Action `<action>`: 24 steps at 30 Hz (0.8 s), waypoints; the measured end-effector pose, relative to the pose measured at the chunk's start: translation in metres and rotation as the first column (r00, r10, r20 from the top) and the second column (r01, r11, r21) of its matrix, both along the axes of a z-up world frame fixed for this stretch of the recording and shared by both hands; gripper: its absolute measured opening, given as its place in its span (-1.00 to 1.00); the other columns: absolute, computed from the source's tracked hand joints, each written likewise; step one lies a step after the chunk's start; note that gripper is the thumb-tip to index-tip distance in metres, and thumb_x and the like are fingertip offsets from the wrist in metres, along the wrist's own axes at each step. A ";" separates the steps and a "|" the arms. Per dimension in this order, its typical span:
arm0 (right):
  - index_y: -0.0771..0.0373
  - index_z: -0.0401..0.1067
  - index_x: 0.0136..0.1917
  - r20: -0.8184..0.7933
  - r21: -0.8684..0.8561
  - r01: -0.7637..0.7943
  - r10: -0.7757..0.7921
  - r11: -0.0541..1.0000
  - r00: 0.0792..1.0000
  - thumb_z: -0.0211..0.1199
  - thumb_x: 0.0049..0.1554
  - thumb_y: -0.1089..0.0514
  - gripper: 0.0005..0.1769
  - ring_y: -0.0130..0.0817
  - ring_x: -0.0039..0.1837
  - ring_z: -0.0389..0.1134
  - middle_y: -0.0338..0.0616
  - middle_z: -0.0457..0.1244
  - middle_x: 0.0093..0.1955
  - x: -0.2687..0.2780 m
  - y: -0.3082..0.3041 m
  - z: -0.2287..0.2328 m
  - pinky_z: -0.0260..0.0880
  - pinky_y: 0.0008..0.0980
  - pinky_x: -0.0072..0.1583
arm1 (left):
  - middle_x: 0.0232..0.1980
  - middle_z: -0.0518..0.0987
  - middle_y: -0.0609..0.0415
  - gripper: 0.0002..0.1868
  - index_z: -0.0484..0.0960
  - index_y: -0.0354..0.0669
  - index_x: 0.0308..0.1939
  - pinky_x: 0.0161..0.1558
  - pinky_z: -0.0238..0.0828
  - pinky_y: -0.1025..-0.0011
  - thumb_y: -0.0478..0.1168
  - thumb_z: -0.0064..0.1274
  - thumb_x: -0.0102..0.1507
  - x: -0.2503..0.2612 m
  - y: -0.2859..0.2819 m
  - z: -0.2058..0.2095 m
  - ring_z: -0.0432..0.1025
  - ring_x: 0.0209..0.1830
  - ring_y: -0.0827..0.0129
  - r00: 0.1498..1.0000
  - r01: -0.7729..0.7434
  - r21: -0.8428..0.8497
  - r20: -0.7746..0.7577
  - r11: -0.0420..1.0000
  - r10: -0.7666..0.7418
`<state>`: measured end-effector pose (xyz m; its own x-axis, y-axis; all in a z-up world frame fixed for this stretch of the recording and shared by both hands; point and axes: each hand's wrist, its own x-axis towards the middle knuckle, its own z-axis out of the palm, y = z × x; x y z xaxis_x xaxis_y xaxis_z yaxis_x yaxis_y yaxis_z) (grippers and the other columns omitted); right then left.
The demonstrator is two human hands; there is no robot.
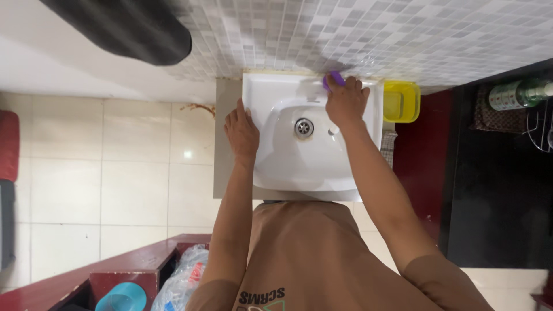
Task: The person scrubs the interior surfaces, edges, and faucet of a small white sink using a purple sponge held in their right hand.
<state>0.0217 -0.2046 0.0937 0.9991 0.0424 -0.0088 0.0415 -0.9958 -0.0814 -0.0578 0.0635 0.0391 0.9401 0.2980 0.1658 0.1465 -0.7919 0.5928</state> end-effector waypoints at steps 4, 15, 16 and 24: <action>-0.27 0.46 0.39 -0.085 0.124 -0.142 0.153 0.982 0.985 0.24 0.19 0.00 -0.52 0.09 0.22 0.24 0.05 0.26 0.15 0.014 -0.060 0.006 0.18 0.12 0.19 | 0.16 0.54 -0.13 -0.55 0.35 -0.17 0.45 0.23 0.22 -0.01 -0.17 -0.18 0.48 -0.002 -0.004 0.004 0.36 0.24 -0.03 0.999 -0.008 -0.001 -0.048 1.000 0.008; 0.01 0.45 0.47 0.276 0.190 0.111 -0.161 0.975 0.948 0.27 0.25 0.15 -0.49 0.12 0.09 0.26 0.17 0.23 0.02 -0.035 -0.097 -0.041 0.30 0.04 0.06 | 0.13 0.56 -0.12 -0.56 0.37 -0.17 0.44 0.20 0.27 0.00 -0.20 -0.16 0.48 0.004 -0.009 0.003 0.38 0.21 -0.06 0.999 -0.018 0.079 -0.043 0.997 0.021; 0.01 0.46 0.47 0.249 0.181 0.071 -0.116 0.981 0.961 0.28 0.20 0.14 -0.45 0.13 0.05 0.27 0.19 0.23 0.01 -0.046 -0.093 -0.043 0.32 0.04 0.03 | 0.13 0.56 -0.14 -0.56 0.37 -0.18 0.45 0.20 0.27 0.00 -0.20 -0.16 0.47 -0.002 -0.008 0.002 0.37 0.20 -0.06 0.999 -0.013 0.101 -0.045 0.995 0.018; 0.02 0.42 0.47 0.355 0.005 0.013 -0.014 1.000 0.935 0.28 0.30 0.11 -0.53 0.05 0.00 0.32 0.12 0.22 -0.03 -0.030 -0.105 -0.042 0.39 -0.02 -0.03 | 0.12 0.56 -0.14 -0.57 0.38 -0.20 0.42 0.18 0.26 -0.01 -0.22 -0.17 0.47 0.001 -0.011 0.005 0.38 0.20 -0.08 1.000 -0.015 0.125 -0.011 0.992 0.016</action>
<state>-0.0085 -0.3098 0.0513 0.9377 0.0280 0.3463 0.0543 -0.9963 -0.0664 -0.0570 0.0524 0.0444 0.9376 0.2902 0.1916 0.1656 -0.8571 0.4878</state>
